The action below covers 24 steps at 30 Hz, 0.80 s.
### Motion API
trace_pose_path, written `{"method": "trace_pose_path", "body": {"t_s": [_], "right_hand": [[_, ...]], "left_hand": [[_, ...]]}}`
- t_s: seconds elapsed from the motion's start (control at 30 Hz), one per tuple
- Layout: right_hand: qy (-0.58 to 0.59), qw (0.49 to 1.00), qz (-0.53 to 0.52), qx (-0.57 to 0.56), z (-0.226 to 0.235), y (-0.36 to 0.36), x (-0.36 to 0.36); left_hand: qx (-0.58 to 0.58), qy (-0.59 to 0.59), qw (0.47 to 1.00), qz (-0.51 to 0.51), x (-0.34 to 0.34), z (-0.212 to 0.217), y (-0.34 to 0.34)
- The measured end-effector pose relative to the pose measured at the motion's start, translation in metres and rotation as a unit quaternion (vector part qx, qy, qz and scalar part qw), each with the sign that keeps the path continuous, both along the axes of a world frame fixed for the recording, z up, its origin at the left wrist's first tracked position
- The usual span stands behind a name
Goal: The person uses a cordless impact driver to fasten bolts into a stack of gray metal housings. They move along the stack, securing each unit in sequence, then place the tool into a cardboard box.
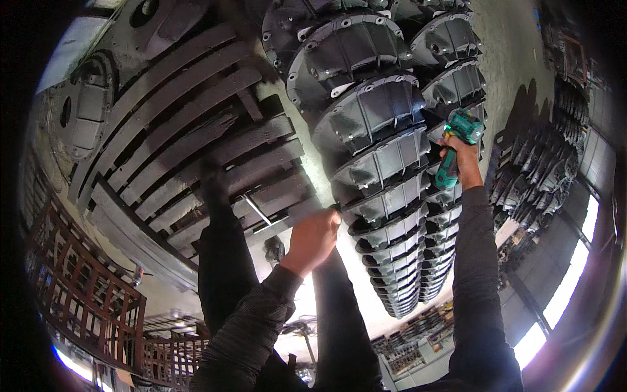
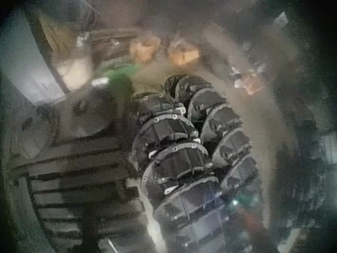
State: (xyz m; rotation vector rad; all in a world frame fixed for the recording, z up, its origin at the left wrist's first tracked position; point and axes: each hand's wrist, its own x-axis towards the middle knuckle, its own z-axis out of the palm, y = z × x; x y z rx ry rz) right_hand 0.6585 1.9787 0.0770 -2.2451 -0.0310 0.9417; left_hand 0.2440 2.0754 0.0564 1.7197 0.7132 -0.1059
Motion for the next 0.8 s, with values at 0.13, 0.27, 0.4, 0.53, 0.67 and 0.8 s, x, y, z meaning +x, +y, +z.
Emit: {"method": "trace_pose_path", "body": {"t_s": [0.13,0.27,0.4,0.53,0.67,0.8], "right_hand": [[-0.007,0.999,0.021,0.026,-0.006,0.048,0.014],[0.034,0.999,-0.013,0.041,-0.031,0.095,0.024],[0.023,0.998,0.015,0.049,-0.040,0.114,0.024],[0.002,0.999,0.010,0.049,-0.048,0.121,0.021],[0.032,0.998,0.047,0.019,-0.048,0.118,0.033],[0.083,0.995,0.061,-0.009,-0.044,0.120,0.050]], "left_hand": [[-0.008,-0.012,1.000,0.012,0.006,0.001,0.006],[0.015,-0.005,1.000,-0.005,0.006,-0.001,0.010],[0.041,-0.020,0.999,-0.010,0.006,-0.002,0.014],[0.017,-0.010,1.000,-0.007,0.009,-0.001,0.018],[0.029,-0.002,0.999,-0.021,0.010,0.001,0.019],[0.024,-0.002,0.999,-0.027,0.010,0.000,0.019]]}}
